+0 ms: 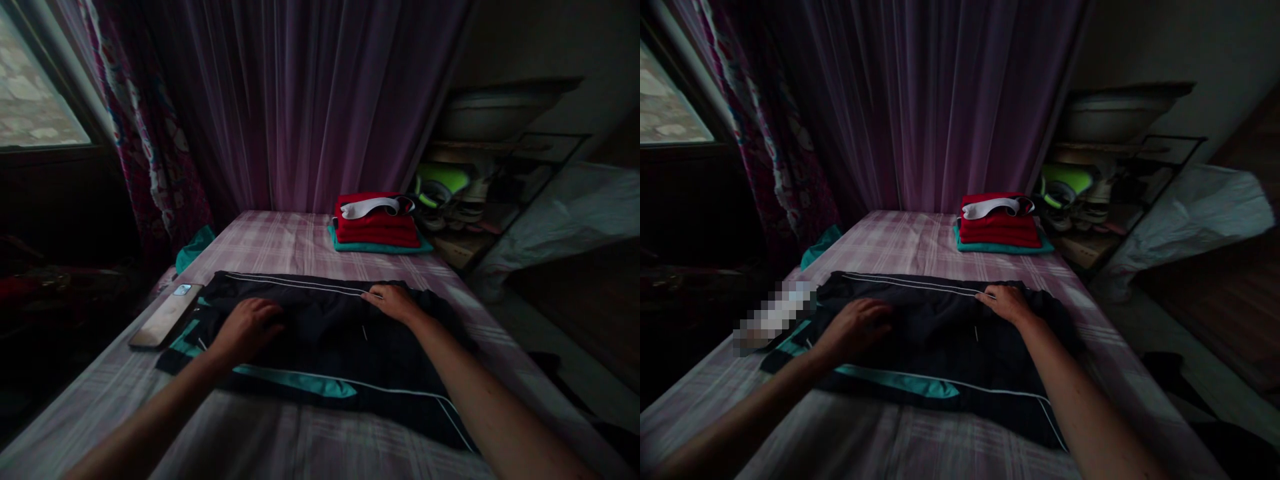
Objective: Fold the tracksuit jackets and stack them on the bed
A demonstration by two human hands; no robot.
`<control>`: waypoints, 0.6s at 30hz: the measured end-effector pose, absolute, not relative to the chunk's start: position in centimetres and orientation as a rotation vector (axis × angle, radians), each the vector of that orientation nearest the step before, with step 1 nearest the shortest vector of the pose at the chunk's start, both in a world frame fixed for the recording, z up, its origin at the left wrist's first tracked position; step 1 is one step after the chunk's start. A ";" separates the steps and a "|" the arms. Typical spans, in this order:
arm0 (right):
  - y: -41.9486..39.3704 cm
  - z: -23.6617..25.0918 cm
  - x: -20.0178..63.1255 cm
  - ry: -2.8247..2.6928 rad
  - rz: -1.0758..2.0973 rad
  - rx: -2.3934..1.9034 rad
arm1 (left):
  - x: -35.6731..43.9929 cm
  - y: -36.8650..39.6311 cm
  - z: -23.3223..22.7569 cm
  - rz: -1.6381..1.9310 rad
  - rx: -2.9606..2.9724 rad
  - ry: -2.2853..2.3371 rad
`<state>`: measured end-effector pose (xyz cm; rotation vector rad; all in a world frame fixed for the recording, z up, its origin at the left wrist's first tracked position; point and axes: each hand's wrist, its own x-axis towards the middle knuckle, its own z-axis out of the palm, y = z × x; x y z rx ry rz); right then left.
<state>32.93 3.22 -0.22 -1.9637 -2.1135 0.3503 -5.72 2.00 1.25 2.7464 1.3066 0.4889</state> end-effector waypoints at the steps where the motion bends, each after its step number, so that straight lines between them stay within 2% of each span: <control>1: 3.2 -0.3 32.9 -2.113 0.373 -1.925 | -3.8 0.5 1.1 0.443 2.745 1.212; 5: 3.1 -0.1 33.3 -2.007 0.528 -1.728 | 1.4 -2.3 0.8 0.374 2.700 1.255; 8: 3.1 0.5 34.2 -1.885 0.622 -1.655 | 2.8 -2.6 1.6 0.235 2.700 1.324; 11: 2.8 0.7 35.1 -1.813 0.617 -1.643 | 3.4 -3.4 2.3 0.256 2.722 1.293; 14: 2.0 -0.2 35.4 -1.881 0.456 -1.720 | 4.2 -4.4 2.0 0.321 2.709 1.227; 18: 0.3 -1.7 34.9 -1.965 0.077 -1.910 | 4.4 -4.4 0.7 0.382 2.537 1.184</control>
